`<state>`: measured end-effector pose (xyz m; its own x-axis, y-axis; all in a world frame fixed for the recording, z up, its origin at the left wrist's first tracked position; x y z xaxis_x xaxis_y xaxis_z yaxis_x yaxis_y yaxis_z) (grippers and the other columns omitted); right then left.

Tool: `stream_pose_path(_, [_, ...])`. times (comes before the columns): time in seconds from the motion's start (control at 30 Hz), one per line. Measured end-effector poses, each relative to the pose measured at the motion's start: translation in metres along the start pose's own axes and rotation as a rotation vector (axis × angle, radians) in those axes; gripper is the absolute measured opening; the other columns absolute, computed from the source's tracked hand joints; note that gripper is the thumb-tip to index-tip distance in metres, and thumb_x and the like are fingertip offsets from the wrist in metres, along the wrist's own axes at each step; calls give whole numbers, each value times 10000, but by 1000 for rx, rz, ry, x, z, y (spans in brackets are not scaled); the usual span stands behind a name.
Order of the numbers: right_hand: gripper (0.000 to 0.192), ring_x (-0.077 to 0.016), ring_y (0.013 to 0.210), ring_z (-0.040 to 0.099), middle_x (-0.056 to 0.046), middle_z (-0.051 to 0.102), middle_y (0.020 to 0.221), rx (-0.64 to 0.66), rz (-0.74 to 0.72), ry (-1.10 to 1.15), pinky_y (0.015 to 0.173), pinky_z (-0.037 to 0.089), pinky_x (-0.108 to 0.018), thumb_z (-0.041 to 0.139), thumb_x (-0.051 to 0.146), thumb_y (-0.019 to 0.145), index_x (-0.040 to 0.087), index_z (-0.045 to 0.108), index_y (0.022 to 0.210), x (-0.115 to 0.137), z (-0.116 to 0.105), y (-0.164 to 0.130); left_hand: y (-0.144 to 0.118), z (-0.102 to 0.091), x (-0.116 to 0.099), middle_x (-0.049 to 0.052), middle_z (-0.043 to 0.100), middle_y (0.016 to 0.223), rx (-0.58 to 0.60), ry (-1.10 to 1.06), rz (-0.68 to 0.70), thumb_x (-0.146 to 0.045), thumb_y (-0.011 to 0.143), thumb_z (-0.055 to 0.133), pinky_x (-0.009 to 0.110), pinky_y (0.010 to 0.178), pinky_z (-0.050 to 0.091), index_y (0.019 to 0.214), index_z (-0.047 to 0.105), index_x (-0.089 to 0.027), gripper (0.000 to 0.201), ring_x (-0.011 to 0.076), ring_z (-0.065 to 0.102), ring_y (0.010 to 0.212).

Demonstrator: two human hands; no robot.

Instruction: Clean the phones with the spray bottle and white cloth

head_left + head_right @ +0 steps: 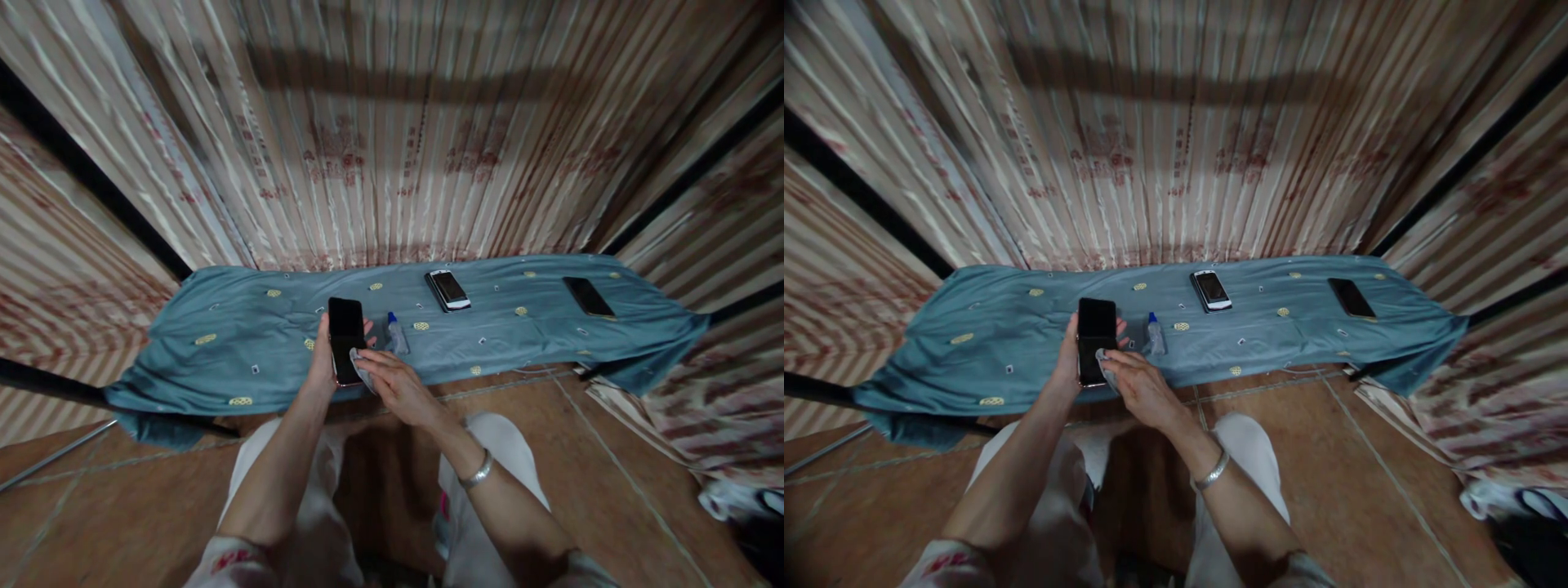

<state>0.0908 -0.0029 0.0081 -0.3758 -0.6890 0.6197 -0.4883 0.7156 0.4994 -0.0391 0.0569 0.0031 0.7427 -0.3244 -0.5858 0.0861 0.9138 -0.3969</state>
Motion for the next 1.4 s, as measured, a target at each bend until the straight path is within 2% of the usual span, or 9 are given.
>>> stream_pose_path(0.23, [513, -214, 1352, 531, -123, 598, 1444, -74, 43, -152, 1143, 465, -467, 354, 79, 966, 190, 574, 1416, -10, 0, 2, -11, 7, 13, 196, 773, 1042, 65, 64, -188, -599, 996, 278, 408, 882, 602, 1303, 636, -31, 738, 287, 748, 974])
stream_pose_path(0.4, [519, -218, 1399, 482, -124, 572, 1474, -72, -4, -183, 1186, 409, -477, 322, 83, 977, 167, 551, 1435, -6, 0, 4, -17, 11, 30, 184, 776, 1042, 61, 81, -253, -572, 1008, 272, 399, 903, 593, 1287, 656, -44, 710, 276, 757, 959])
stream_pose_path(0.53, [543, -209, 1443, 429, -131, 518, 1523, -54, -3, -197, 1201, 388, -456, 302, 81, 973, 143, 499, 1475, -4, 2, 5, -13, 9, 42, 169, 781, 1020, 50, 101, -229, -604, 1000, 276, 386, 913, 587, 1259, 681, -71, 717, 271, 752, 985])
stream_pose_path(0.67, [567, -209, 1480, 380, -143, 464, 1564, -73, 50, -255, 1213, 367, -448, 286, 93, 979, 125, 420, 1529, -6, 0, 8, -9, 3, 49, 120, 787, 1026, 4, 114, -91, -543, 998, 413, 321, 995, 537, 1213, 711, -113, 566, 241, 728, 1062])
stream_pose_path(0.83, [585, -219, 1518, 321, -134, 382, 1617, -95, 137, -338, 1224, 335, -475, 275, 120, 1001, 148, 308, 1585, -14, -6, 11, -8, 2, 61, 87, 776, 1114, 75, 130, -40, -484, 970, 527, 309, 1061, 481, 1186, 729, -150, 447, 232, 685, 1154])
stream_pose_path(0.97, [579, -224, 1530, 296, -155, 350, 1630, -95, 186, -356, 1227, 328, -489, 254, 145, 1016, 132, 273, 1594, -20, -7, 13, -6, -1, 60, 79, 766, 1160, 79, 171, -21, -446, 928, 600, 307, 1022, 506, 1230, 706, -158, 431, 222, 705, 1106])
stream_pose_path(1.2, [571, -246, 1543, 263, -198, 303, 1640, -147, 214, -276, 1238, 309, -512, 268, 176, 1020, 87, 284, 1583, -28, -5, 10, -14, -7, 47, 68, 796, 958, 44, 186, -100, -458, 923, 605, 286, 797, 575, 1256, 690, -129, 475, 188, 745, 767])
stream_pose_path(1.4, [567, -238, 1548, 248, -182, 298, 1646, -175, 229, -215, 1245, 295, -517, 286, 194, 1027, 111, 279, 1588, -30, 0, 11, -23, 0, 40, 84, 799, 935, 32, 102, -164, -462, 959, 535, 334, 872, 576, 1255, 694, -110, 487, 233, 756, 830])
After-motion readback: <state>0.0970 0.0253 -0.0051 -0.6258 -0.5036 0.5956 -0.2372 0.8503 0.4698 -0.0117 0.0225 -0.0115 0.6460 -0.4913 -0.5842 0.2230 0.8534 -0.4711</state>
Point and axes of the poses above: each hand's wrist, its own y-axis towards the middle knuckle, its own z-axis out of the palm, x = y × z, the point moved 4 cm from there along y, towards the middle knuckle
